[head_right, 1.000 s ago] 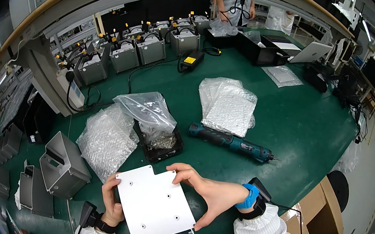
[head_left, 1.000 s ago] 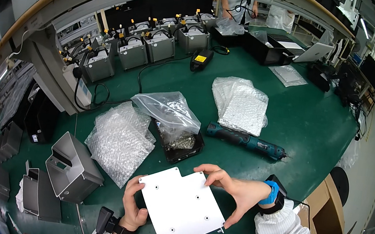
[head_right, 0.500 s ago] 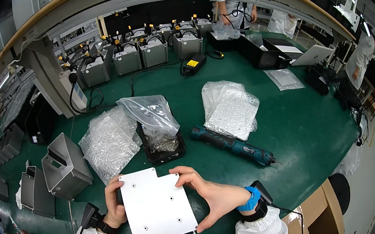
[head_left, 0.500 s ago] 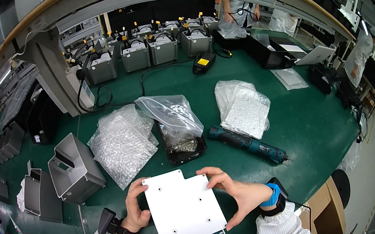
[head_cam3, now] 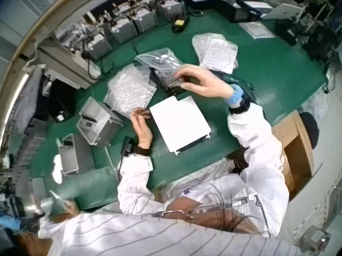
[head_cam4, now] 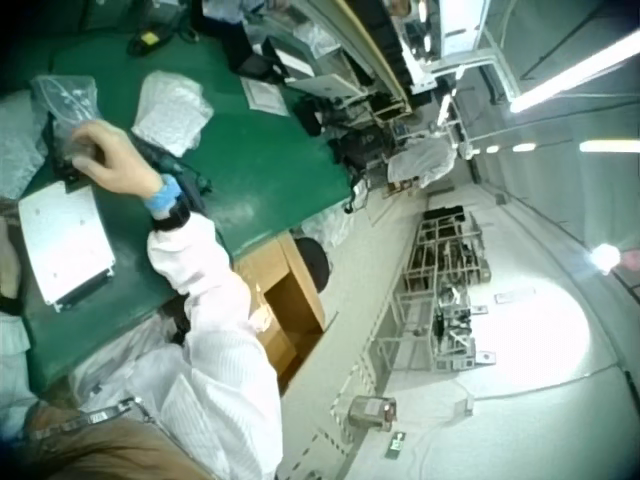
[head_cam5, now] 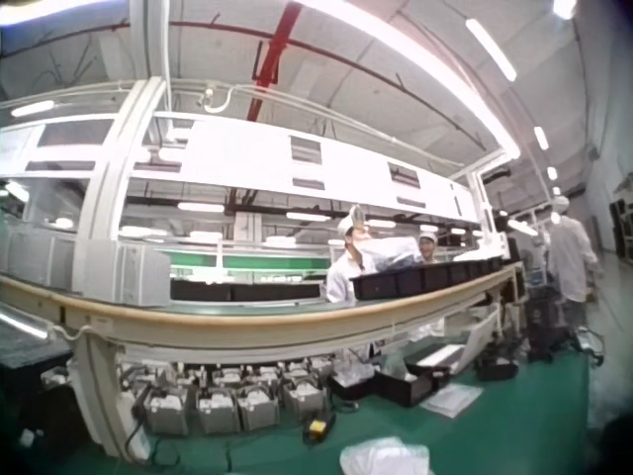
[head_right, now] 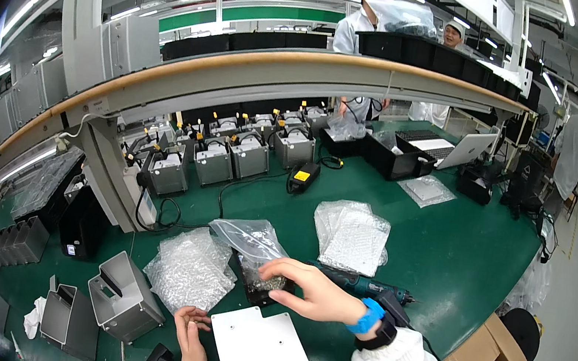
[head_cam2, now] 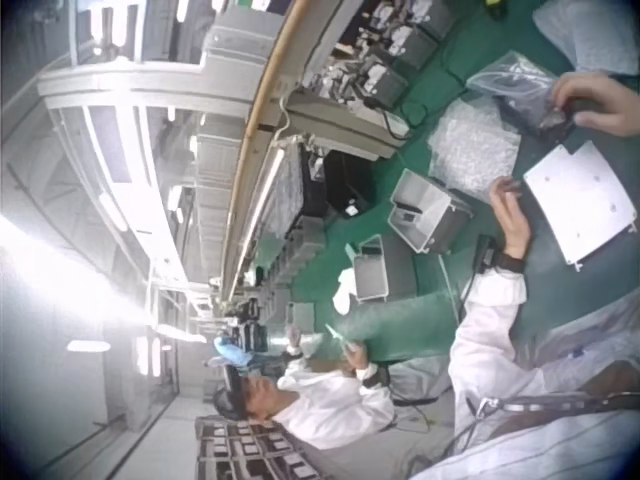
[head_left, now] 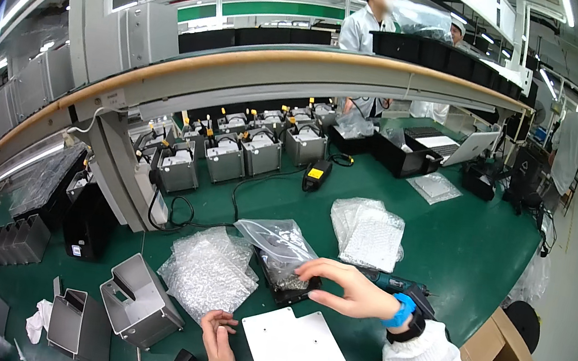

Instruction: Assembling metal housing components using a power screwdriver in an industrial manufacturing setting.

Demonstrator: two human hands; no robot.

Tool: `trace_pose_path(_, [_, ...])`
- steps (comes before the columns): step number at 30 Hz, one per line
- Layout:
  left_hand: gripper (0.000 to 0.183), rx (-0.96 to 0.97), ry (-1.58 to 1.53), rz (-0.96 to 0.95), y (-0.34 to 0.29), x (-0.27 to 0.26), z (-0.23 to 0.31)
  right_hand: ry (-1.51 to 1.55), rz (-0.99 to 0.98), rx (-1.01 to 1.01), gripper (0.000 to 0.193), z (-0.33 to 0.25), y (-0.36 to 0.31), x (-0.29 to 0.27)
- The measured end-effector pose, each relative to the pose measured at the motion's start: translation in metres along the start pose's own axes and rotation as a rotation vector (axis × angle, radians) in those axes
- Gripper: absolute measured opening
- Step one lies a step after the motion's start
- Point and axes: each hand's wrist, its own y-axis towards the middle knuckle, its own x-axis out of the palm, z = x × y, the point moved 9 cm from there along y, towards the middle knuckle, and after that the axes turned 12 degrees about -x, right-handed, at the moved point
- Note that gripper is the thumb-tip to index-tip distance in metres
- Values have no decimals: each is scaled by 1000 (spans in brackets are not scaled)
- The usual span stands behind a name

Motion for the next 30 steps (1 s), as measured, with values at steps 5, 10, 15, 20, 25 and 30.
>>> trace_pose_path(5, [27, -26, 25, -40, 2, 13, -2, -588, -222, 160, 17, 96, 47, 6])
trace_pose_path(10, [23, 55, 92, 20, -2, 4, -15, -923, -503, 273, 14, 137, 45, 43])
trace_pose_path(15, [21, 57, 249, 20, 1, 9, -15, -735, -529, 205, 11, 176, 30, 64])
trace_pose_path(20, [26, -80, 145, -123, 3, 20, -10, -760, -579, 212, 13, 210, 11, 67])
trace_pose_path(25, [25, -61, 117, -97, 4, 18, -8, -669, -574, 229, 13, 203, 12, 70])
trace_pose_path(30, [14, 77, 218, 8, -2, 13, 17, -707, -490, 194, 12, 182, 19, 61])
